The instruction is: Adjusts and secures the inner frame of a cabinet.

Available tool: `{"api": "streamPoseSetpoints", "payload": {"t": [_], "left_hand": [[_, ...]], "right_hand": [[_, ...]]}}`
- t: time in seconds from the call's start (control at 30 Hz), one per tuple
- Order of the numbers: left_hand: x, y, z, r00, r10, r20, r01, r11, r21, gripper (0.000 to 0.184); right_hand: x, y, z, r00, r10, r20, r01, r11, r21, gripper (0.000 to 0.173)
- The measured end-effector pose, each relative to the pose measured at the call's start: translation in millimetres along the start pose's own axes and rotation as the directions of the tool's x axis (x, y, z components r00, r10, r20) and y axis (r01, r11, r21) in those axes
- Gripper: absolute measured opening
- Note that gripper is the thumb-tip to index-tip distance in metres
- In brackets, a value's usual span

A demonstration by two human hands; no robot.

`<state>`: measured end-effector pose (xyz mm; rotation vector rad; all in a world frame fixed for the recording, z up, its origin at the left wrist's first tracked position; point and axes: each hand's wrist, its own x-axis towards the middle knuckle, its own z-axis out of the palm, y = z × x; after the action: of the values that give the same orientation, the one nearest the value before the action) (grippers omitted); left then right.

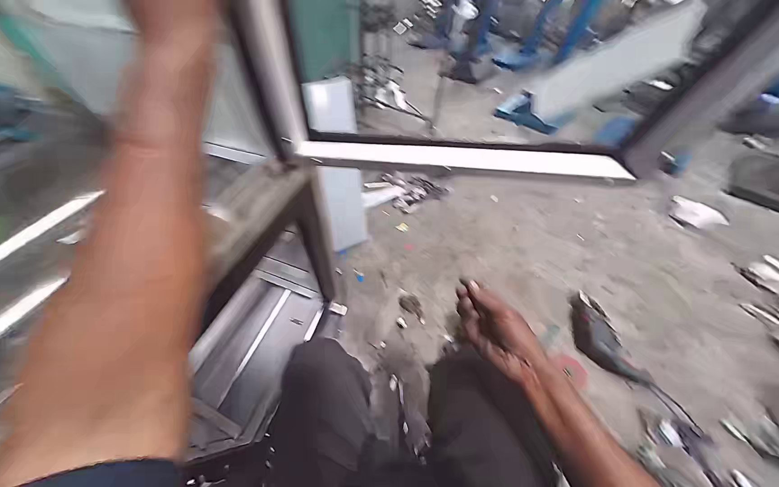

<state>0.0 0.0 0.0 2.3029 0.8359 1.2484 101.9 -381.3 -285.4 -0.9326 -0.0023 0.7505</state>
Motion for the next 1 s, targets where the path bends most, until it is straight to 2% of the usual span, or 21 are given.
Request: {"api": "streamPoseSetpoints", "payload": {"t": [0.03, 0.07, 0.1, 0.2, 0.33, 0.4, 0.43, 0.47, 0.5, 0.53, 0.57, 0.6, 0.63, 0.67, 0.7, 0.77, 1.0], "left_hand": [[9, 6, -2, 0.979, 0.084, -0.186, -0.103, 0.99, -0.096, 0.015], [21, 13, -4, 0.943, 0.111, -0.313, -0.17, 0.971, -0.168, 0.015], [28, 16, -5, 0.929, 0.123, -0.349, -0.216, 0.946, -0.24, 0.017], [33, 18, 2, 0.93, 0.134, -0.343, -0.277, 0.869, -0.411, 0.028], [30, 17, 2, 0.926, 0.122, -0.357, -0.279, 0.859, -0.429, 0.03], [30, 17, 1, 0.924, 0.119, -0.363, -0.276, 0.864, -0.421, 0.03], [30, 17, 2, 0.923, 0.118, -0.366, -0.276, 0.866, -0.418, 0.03], [30, 16, 2, 0.924, 0.116, -0.365, -0.273, 0.867, -0.417, 0.029], [30, 16, 2, 0.925, 0.112, -0.362, -0.271, 0.864, -0.424, 0.029], [30, 16, 2, 0.927, 0.109, -0.359, -0.268, 0.862, -0.43, 0.028], [30, 17, 2, 0.925, 0.112, -0.362, -0.273, 0.859, -0.433, 0.028], [31, 17, 2, 0.92, 0.115, -0.373, -0.282, 0.857, -0.43, 0.028], [31, 16, 2, 0.917, 0.118, -0.381, -0.288, 0.857, -0.427, 0.028], [30, 16, 3, 0.92, 0.116, -0.374, -0.282, 0.859, -0.428, 0.028], [29, 17, 3, 0.921, 0.115, -0.372, -0.281, 0.858, -0.429, 0.028], [29, 17, 2, 0.92, 0.114, -0.374, -0.281, 0.858, -0.43, 0.028], [27, 18, 0, 0.926, 0.111, -0.362, -0.27, 0.864, -0.425, 0.026]], "right_hand": [[2, 11, 9, 0.999, 0.035, 0.011, -0.035, 0.999, -0.025, 0.021], [5, 20, 14, 0.997, 0.068, 0.022, -0.067, 0.997, -0.046, 0.023], [8, 30, 17, 0.996, 0.086, 0.028, -0.084, 0.995, -0.061, 0.021], [14, 51, 34, 0.993, 0.095, 0.076, -0.095, 0.995, -0.002, 0.019], [28, 54, 88, 0.97, 0.128, 0.208, -0.152, 0.983, 0.107, 0.015], [36, 46, 125, 0.954, 0.051, 0.295, -0.061, 0.998, 0.026, 0.014], [41, 40, 144, 0.941, -0.057, 0.333, 0.083, 0.995, -0.062, 0.013], [45, 35, 163, 0.904, -0.214, 0.37, 0.297, 0.937, -0.183, 0.011], [52, 31, 183, 0.815, -0.398, 0.421, 0.54, 0.784, -0.305, 0.009], [61, 25, 198, 0.654, -0.554, 0.516, 0.755, 0.524, -0.394, 0.01], [72, 20, 211, 0.456, -0.64, 0.619, 0.88, 0.219, -0.421, 0.011], [83, 15, 224, 0.274, -0.656, 0.703, 0.909, -0.061, -0.411, 0.013], [93, 11, 235, 0.126, -0.639, 0.759, 0.862, -0.308, -0.403, 0.013], [102, 10, 244, 0.023, -0.607, 0.795, 0.77, -0.496, -0.401, 0.013], [112, 9, 251, -0.036, -0.583, 0.812, 0.695, -0.599, -0.398, 0.014], [125, 9, 261, -0.051, -0.564, 0.824, 0.623, -0.663, -0.415, 0.016], [128, 8, 274, 0.016, -0.572, 0.82, 0.564, -0.672, -0.479, 0.017]]}}
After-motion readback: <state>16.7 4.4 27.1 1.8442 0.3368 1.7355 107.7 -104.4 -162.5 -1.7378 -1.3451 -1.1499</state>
